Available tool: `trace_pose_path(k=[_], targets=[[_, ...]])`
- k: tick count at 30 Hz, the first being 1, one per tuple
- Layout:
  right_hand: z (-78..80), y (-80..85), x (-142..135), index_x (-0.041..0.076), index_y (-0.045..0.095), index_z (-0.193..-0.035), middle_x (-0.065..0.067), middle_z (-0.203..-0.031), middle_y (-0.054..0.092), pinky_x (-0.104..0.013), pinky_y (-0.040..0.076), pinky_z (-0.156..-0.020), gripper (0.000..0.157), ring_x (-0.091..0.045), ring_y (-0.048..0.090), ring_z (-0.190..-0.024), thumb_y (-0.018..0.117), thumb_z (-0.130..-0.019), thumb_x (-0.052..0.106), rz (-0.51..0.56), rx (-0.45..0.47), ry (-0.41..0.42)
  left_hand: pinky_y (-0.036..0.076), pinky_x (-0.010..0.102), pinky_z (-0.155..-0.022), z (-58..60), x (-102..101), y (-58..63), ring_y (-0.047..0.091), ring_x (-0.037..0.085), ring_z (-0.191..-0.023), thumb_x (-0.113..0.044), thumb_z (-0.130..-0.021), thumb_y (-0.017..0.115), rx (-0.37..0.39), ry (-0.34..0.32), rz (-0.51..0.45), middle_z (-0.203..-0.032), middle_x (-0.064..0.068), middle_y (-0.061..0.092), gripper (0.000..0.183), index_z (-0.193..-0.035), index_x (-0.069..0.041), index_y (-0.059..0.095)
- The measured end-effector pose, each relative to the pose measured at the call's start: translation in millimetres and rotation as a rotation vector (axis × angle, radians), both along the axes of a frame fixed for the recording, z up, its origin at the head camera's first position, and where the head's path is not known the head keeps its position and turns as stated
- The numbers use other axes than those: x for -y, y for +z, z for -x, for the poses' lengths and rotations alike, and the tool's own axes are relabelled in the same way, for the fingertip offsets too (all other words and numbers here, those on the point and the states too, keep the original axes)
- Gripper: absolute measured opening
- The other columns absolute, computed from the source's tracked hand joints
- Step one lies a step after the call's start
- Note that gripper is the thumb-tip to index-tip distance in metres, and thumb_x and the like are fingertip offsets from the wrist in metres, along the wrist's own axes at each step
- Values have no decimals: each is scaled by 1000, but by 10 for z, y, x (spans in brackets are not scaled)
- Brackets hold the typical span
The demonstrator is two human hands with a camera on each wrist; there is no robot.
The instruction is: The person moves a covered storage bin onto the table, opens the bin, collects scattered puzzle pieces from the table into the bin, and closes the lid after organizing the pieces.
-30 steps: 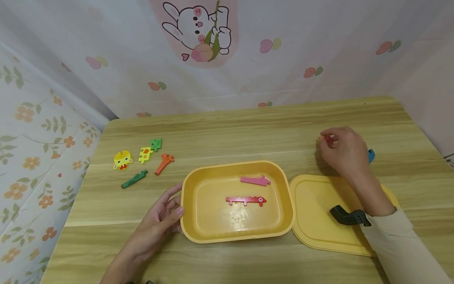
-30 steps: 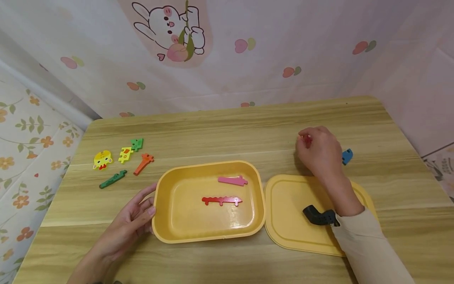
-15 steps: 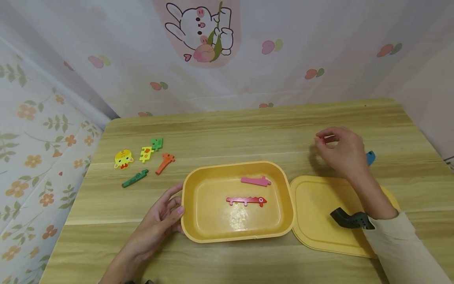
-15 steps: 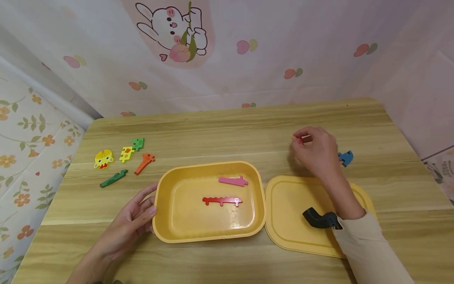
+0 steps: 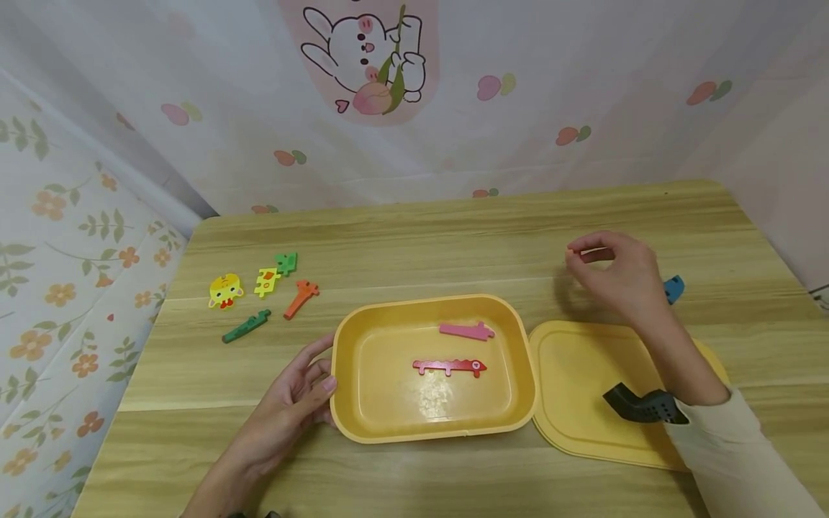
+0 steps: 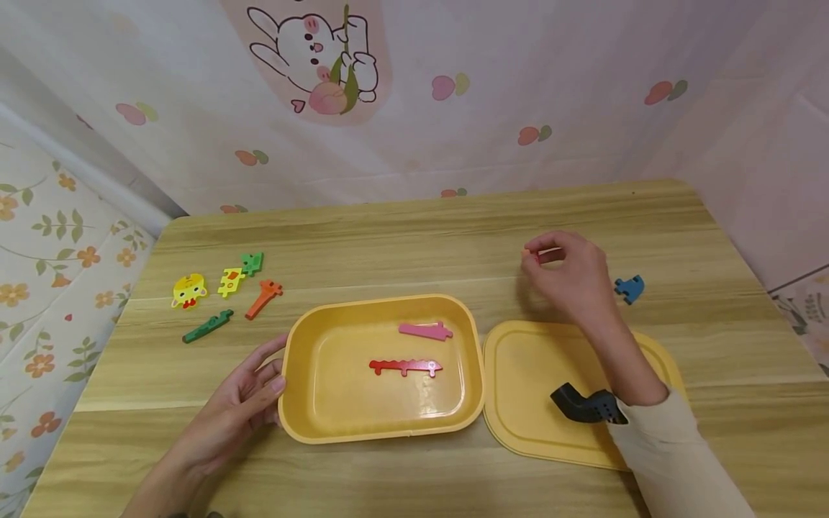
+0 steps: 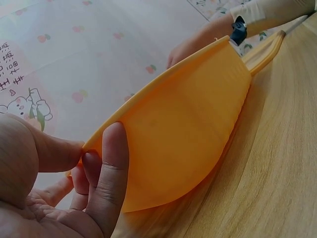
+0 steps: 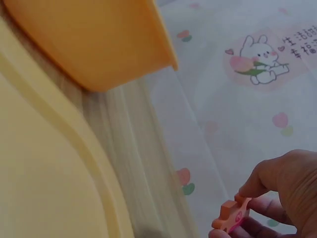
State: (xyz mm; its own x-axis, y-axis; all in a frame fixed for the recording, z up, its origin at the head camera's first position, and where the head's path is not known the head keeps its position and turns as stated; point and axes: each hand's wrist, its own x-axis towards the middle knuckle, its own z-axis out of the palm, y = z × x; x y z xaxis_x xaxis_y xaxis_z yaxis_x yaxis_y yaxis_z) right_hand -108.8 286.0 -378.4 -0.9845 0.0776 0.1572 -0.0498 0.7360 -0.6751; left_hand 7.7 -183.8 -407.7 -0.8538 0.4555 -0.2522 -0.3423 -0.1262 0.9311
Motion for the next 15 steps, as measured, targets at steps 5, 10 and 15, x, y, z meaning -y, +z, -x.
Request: trace_pose_path(k=[5, 10, 15], targets=[[-25, 48, 15, 9, 73, -119, 8, -97, 72, -14, 57, -64, 30, 10, 64, -81, 71, -101, 33, 105, 102, 34, 66, 30, -79, -2, 1, -7, 71, 11, -93, -8, -112, 48, -8, -3, 1, -122, 1, 61, 61, -166, -15, 22], [-32, 82, 29, 5, 68, -124, 17, -93, 71, -18, 62, -72, 34, -2, 73, -78, 68, -103, 32, 212, 183, 73, 66, 30, -78, -2, 2, -19, 72, 11, -93, -7, -112, 48, -15, -7, -10, -119, 0, 60, 60, -166, -16, 23], [-32, 111, 55, 3, 65, -125, 14, -96, 70, -23, 65, -75, 34, -4, 74, -81, 68, -104, 30, 281, 212, 112, 66, 30, -78, -4, 4, -19, 72, 11, -93, -8, -112, 48, -11, -3, -7, -120, 0, 61, 60, -166, -16, 22]])
